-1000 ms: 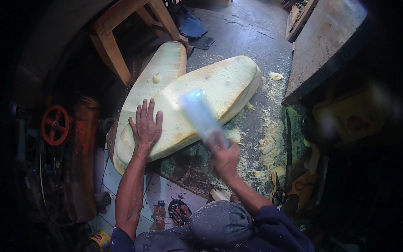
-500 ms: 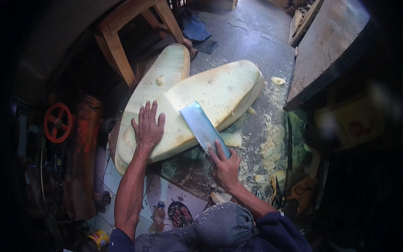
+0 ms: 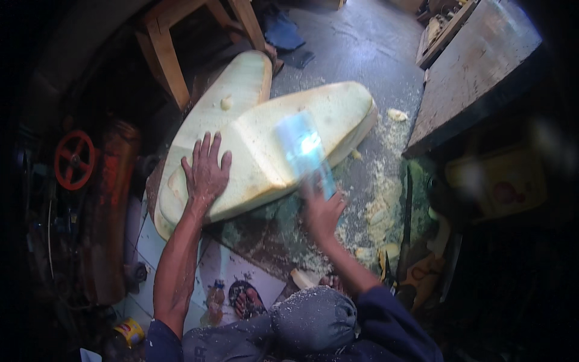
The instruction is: The person uses a hand plane to smooth and shape a large, light-colored wooden block. They repeatedly draw the plane along the surface, repositioning the block and adjusting their grip to work different areas.
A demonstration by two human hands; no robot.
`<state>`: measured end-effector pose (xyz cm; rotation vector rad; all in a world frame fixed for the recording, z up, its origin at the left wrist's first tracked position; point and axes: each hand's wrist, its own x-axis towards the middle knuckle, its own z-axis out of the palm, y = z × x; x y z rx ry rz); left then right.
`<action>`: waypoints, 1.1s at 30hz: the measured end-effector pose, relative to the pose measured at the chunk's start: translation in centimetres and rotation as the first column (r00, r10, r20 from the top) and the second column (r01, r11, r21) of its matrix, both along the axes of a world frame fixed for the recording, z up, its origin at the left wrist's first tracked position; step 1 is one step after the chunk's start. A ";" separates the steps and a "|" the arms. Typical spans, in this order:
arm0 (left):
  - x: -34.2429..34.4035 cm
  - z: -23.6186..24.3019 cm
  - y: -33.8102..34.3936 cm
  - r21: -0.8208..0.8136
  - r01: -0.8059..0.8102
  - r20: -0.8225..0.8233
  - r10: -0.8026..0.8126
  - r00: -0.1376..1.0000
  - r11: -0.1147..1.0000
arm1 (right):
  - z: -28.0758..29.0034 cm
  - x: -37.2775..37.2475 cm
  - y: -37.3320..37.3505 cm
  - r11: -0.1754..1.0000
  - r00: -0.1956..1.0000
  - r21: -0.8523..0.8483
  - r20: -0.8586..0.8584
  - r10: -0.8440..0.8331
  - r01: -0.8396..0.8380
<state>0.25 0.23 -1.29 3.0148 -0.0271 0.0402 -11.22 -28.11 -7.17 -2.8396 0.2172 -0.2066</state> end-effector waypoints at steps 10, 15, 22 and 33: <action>0.5 0.0 0.0 -0.007 -0.005 0.008 0.005 1.000 1.000 | 0.0 0.3 1.5 0.982 0.985 0.087 0.055 0.166 -0.170; 0.2 -0.1 0.0 0.002 -0.010 0.017 0.010 1.000 1.000 | -0.8 2.3 0.4 0.990 0.983 -0.130 0.182 -0.030 0.055; 0.3 0.0 0.1 0.008 -0.014 -0.003 0.014 1.000 1.000 | -1.4 3.0 -0.6 0.992 0.989 -0.043 0.101 -0.111 0.116; 0.3 -0.3 0.1 0.001 -0.006 0.007 0.006 1.000 1.000 | -2.6 2.0 -1.4 0.975 0.971 -0.071 0.094 0.218 -0.212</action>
